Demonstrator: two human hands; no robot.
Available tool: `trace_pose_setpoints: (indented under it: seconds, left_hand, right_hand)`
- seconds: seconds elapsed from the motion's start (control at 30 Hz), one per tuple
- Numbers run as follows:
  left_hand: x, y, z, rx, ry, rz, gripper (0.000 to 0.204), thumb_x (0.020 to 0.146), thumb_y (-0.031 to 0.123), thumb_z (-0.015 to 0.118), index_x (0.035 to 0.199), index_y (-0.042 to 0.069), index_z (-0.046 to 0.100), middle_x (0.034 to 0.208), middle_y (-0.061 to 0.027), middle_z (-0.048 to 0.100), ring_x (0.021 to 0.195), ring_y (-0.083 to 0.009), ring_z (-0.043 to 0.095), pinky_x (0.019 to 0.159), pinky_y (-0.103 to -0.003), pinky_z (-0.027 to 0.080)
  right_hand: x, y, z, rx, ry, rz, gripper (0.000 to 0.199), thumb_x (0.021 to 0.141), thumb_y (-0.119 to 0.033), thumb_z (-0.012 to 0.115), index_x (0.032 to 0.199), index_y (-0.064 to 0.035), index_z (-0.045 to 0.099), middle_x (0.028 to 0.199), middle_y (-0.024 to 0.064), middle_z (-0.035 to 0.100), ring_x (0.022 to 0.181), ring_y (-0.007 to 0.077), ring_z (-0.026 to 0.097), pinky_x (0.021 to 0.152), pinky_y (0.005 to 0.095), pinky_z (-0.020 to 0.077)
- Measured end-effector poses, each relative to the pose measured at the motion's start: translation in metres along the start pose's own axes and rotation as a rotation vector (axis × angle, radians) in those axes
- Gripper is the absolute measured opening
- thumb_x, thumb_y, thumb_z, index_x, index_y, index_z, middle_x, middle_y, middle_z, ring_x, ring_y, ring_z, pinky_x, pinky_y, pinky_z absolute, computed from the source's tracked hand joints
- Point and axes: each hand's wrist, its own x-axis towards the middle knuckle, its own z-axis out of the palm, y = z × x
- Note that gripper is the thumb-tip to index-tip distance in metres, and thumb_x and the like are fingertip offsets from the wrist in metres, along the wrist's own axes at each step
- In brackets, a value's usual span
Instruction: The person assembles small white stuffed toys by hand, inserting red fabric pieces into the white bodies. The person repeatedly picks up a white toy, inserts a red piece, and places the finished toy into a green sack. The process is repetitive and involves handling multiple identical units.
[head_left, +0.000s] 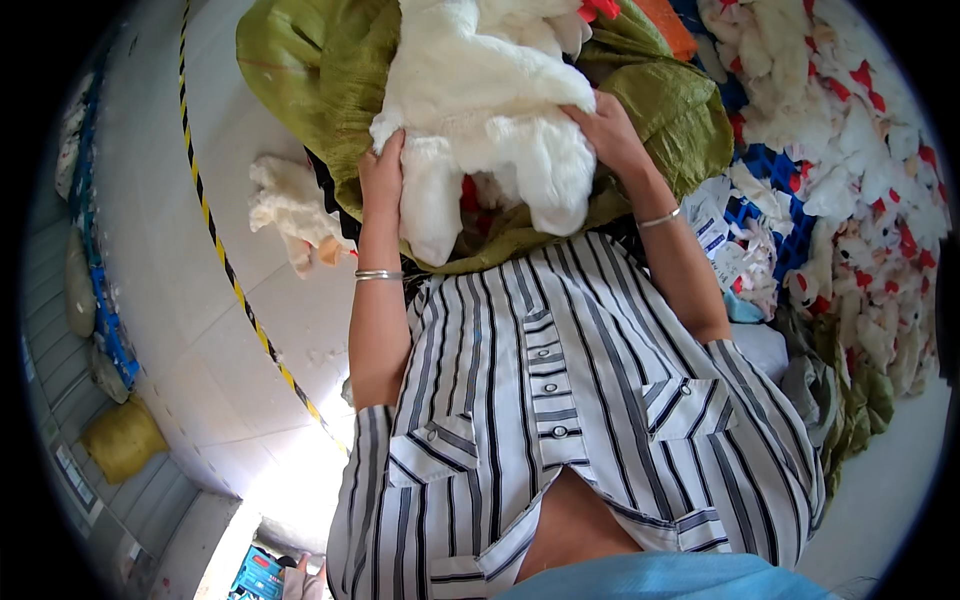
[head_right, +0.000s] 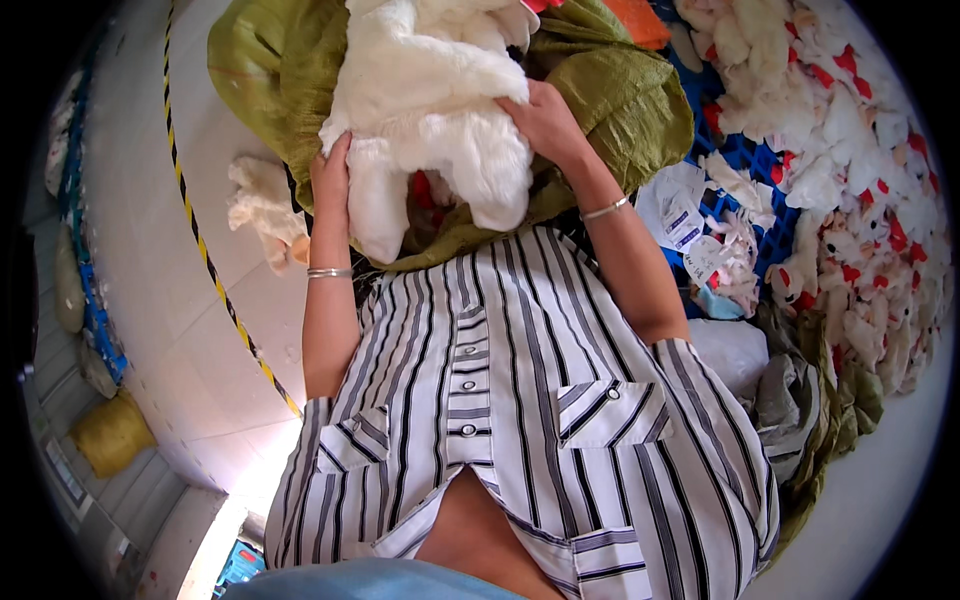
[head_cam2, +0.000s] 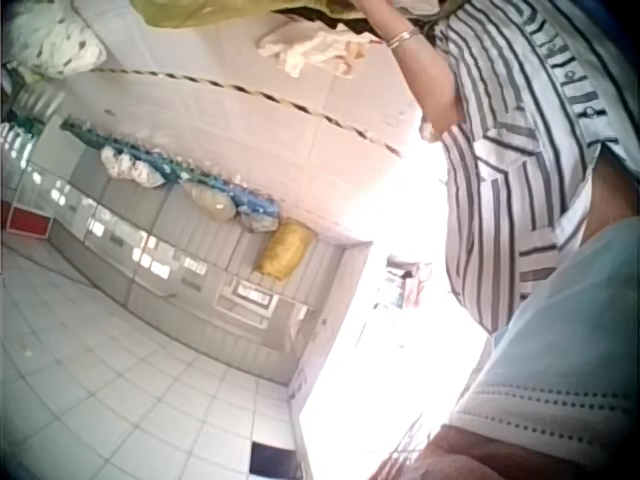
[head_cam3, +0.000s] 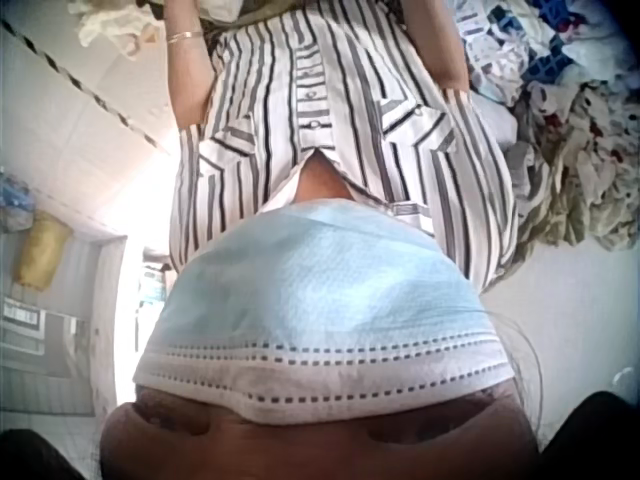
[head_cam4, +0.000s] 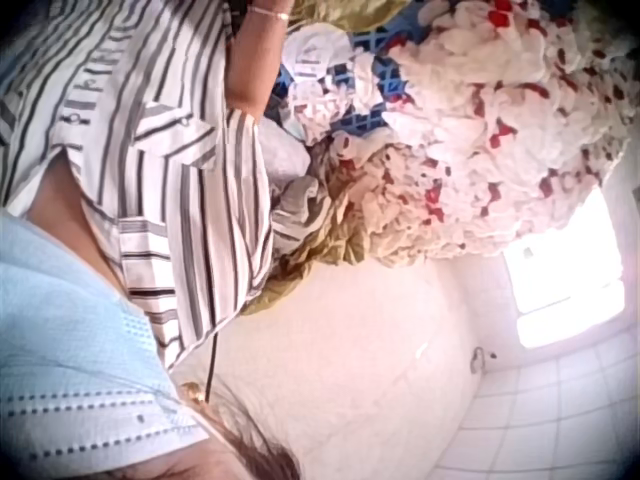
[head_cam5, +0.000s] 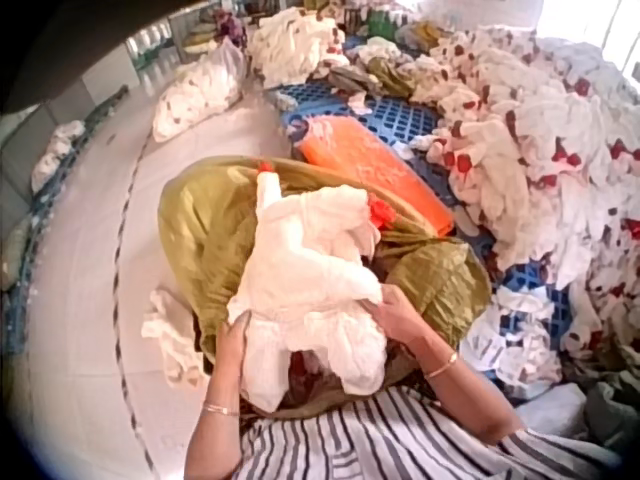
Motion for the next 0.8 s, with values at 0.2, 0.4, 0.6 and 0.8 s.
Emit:
trace_pose_setpoints:
  seconds: [0.2, 0.4, 0.6, 0.8]
  left_hand:
    - [-0.024, 0.033, -0.008, -0.285, -0.246, -0.200, 0.045, 0.089, 0.028, 0.067, 0.121, -0.003, 0.058, 0.109, -0.0102, 0.067, 0.093, -0.0194, 0.066, 0.082, -0.032, 0.054]
    - [-0.078, 0.084, 0.033, -0.385, -0.146, -0.036, 0.041, 0.090, 0.026, 0.067, 0.119, -0.002, 0.059, 0.109, -0.0104, 0.067, 0.100, -0.0199, 0.065, 0.084, -0.035, 0.054]
    - [-0.046, 0.089, 0.021, -0.607, -0.179, -0.032, 0.035, 0.098, 0.034, 0.049, 0.116, 0.005, 0.059, 0.112, -0.0113, 0.064, 0.106, -0.0250, 0.061, 0.095, -0.040, 0.049]
    - [-0.003, 0.050, -0.050, -0.534, -0.156, 0.069, 0.017, 0.098, 0.024, 0.052, 0.087, 0.012, 0.055, 0.103, -0.0064, 0.065, 0.096, -0.0178, 0.060, 0.087, -0.036, 0.046]
  right_hand:
    - [-0.021, -0.042, -0.040, -0.210, -0.206, 0.126, 0.051, 0.089, -0.050, 0.063, 0.103, -0.0003, 0.069, 0.082, -0.0020, 0.063, 0.076, 0.0084, 0.060, 0.071, 0.0253, 0.0528]
    - [-0.006, -0.046, 0.034, -0.486, -0.399, 0.182, 0.046, 0.092, -0.041, 0.061, 0.109, 0.0013, 0.068, 0.100, 0.0114, 0.071, 0.084, 0.0154, 0.065, 0.073, 0.0318, 0.0539]
    - [-0.078, -0.101, 0.058, -0.292, -1.021, -0.072, 0.035, 0.083, -0.014, 0.073, 0.115, -0.0037, 0.064, 0.114, 0.0116, 0.066, 0.109, 0.0186, 0.058, 0.097, 0.0340, 0.0436]
    - [-0.060, -0.162, -0.044, -0.431, -0.442, -0.154, 0.043, 0.080, -0.022, 0.075, 0.117, -0.0039, 0.062, 0.114, 0.0131, 0.065, 0.107, 0.0209, 0.060, 0.093, 0.0343, 0.0468]
